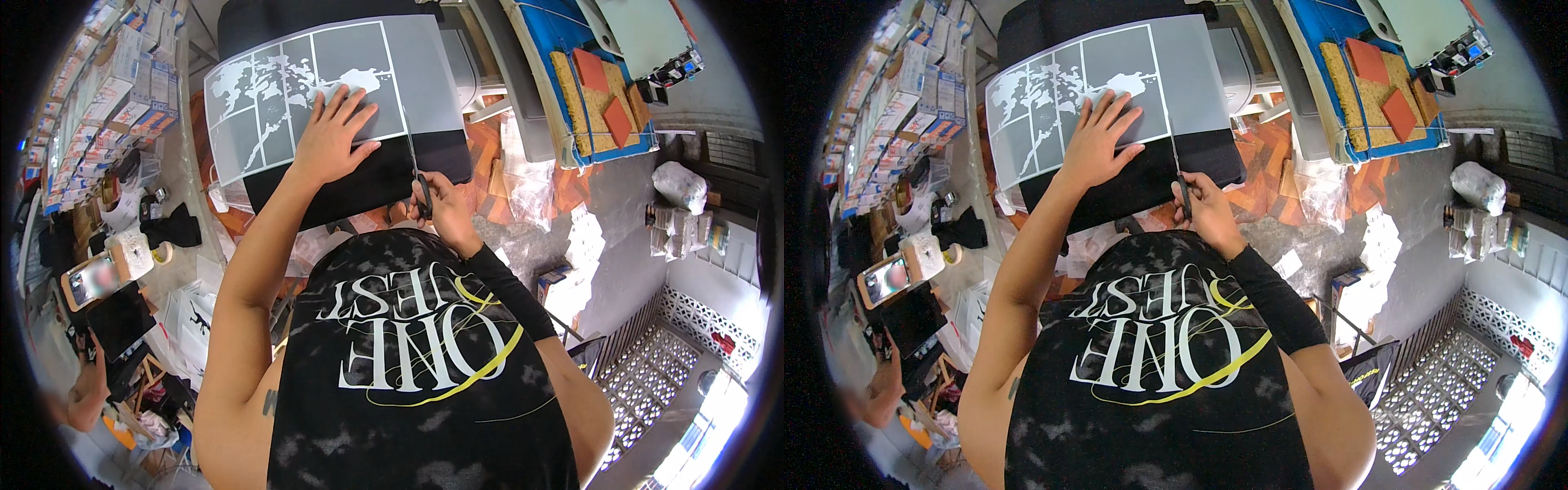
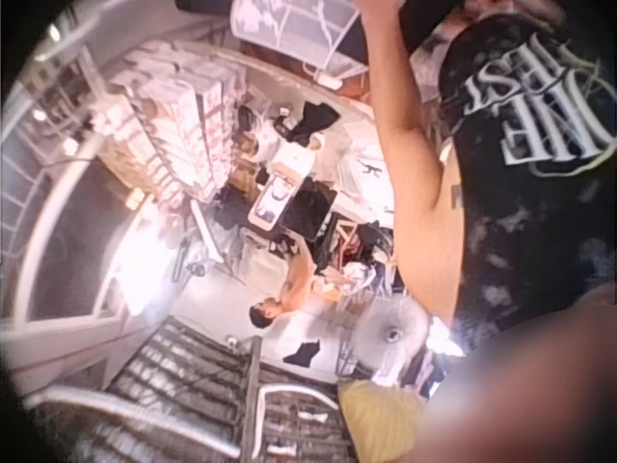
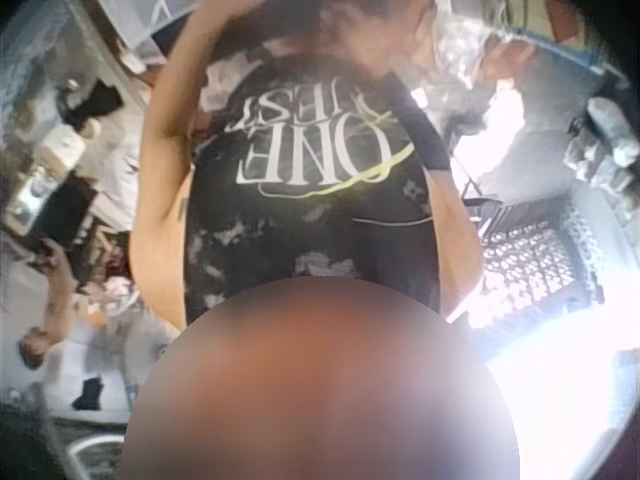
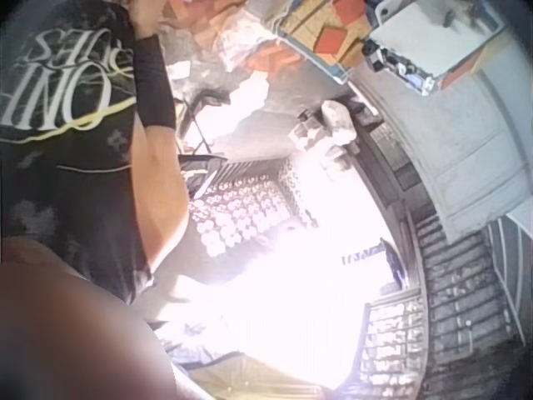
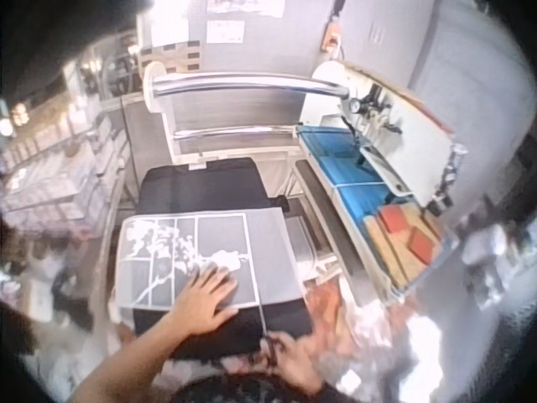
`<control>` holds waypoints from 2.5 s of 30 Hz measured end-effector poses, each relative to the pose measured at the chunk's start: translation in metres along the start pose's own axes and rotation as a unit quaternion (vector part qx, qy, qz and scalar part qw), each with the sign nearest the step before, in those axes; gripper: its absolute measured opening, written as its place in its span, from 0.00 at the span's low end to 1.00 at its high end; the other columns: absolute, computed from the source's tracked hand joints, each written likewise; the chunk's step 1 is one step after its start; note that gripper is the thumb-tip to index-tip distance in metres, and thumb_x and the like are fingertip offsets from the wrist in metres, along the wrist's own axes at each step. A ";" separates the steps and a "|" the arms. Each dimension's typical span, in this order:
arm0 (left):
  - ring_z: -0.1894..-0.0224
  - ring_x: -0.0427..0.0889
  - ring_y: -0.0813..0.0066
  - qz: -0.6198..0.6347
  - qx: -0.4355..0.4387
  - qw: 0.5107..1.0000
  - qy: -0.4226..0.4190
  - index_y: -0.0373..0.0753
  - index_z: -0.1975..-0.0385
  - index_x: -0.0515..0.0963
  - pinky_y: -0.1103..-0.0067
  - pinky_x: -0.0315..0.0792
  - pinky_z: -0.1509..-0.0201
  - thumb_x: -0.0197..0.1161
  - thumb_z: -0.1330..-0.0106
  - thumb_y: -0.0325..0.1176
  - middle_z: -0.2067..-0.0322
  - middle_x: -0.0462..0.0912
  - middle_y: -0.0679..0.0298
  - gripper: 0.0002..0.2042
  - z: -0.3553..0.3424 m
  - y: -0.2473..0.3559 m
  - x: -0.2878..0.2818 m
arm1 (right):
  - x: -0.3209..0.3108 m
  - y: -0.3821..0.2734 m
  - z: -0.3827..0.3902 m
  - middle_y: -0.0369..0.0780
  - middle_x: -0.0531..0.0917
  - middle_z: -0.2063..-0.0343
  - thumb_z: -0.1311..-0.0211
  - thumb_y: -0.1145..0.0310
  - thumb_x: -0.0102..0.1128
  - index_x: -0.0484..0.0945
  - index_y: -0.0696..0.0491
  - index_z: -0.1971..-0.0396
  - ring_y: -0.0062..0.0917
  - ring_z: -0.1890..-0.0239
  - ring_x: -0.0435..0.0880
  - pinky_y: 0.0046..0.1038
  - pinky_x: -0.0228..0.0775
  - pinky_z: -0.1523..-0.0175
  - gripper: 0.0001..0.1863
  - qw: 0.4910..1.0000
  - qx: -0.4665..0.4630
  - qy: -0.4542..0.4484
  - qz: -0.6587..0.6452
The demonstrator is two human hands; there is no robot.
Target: The person places black t-shirts on a heat press, aligns printed transfer sheets, and uses the machine to apply the designs. They handle multiple shirts and transfers, trimming excess material and stacking finished shirts.
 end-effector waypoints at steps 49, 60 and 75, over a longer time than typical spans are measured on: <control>0.53 0.87 0.63 0.143 0.101 0.963 0.204 0.34 0.62 0.85 0.58 0.73 0.33 0.66 0.46 0.19 0.59 0.87 0.60 0.11 0.018 0.074 -0.052 | 0.019 -0.088 -0.102 0.35 0.79 0.76 0.28 0.59 0.62 0.79 0.60 0.54 0.18 0.80 0.78 0.21 0.62 0.81 0.17 0.996 -0.047 0.067 0.030; 0.25 0.58 0.48 -0.030 -0.238 0.971 0.021 0.31 0.40 0.73 0.38 0.36 0.24 0.52 0.30 0.66 0.31 0.65 0.49 0.38 0.034 0.005 -0.019 | -0.040 -0.112 -0.086 0.35 0.80 0.69 0.24 0.63 0.54 0.73 0.56 0.42 0.17 0.75 0.79 0.21 0.72 0.73 0.18 0.966 -0.155 0.069 0.196; 0.28 0.66 0.54 0.121 0.053 0.990 0.056 0.39 0.48 0.77 0.50 0.53 0.22 0.73 0.40 0.42 0.39 0.75 0.57 0.23 -0.004 0.009 -0.010 | 0.006 0.011 0.007 0.35 0.80 0.69 0.26 0.60 0.62 0.74 0.55 0.43 0.18 0.72 0.81 0.20 0.73 0.71 0.20 0.999 -0.031 -0.012 -0.040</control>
Point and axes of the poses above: each hand's wrist, its own z-axis away from the middle knuckle, its own x-axis out of the palm, y = z × x, the point moved 3 cm from there along -z, towards the middle knuckle
